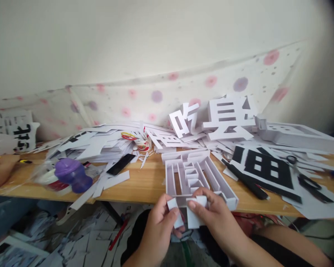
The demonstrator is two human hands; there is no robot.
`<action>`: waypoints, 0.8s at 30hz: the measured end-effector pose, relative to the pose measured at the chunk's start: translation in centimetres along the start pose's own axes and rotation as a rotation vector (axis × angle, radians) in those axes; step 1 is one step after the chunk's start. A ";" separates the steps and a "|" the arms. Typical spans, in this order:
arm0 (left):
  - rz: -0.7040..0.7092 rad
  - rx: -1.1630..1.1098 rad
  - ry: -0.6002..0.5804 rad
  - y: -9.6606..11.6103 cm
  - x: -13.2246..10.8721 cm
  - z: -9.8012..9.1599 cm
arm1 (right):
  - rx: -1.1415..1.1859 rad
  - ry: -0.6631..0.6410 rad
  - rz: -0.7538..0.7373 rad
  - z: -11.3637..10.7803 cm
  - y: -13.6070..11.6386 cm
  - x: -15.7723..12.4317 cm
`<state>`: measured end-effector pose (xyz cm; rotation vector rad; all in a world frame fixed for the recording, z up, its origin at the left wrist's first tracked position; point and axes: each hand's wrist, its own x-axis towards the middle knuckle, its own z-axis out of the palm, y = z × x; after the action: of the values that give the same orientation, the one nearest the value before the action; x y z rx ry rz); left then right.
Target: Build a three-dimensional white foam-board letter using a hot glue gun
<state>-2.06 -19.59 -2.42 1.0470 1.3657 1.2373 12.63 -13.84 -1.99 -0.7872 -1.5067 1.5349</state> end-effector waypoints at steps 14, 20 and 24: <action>0.014 -0.526 -0.169 -4.9 -0.3 0.2 | -0.459 -0.029 -0.295 2.0 3.1 0.1; -0.182 -0.564 -0.188 -5.2 -0.2 -0.7 | -0.384 0.045 -0.248 2.8 2.2 -0.6; -0.229 -0.535 -0.174 -5.6 0.1 -0.8 | -0.369 0.134 -0.280 2.9 3.0 -0.7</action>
<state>-2.81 -20.26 -8.03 0.5882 0.9165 1.2135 10.08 -15.66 -4.80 -0.8262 -1.7395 0.9946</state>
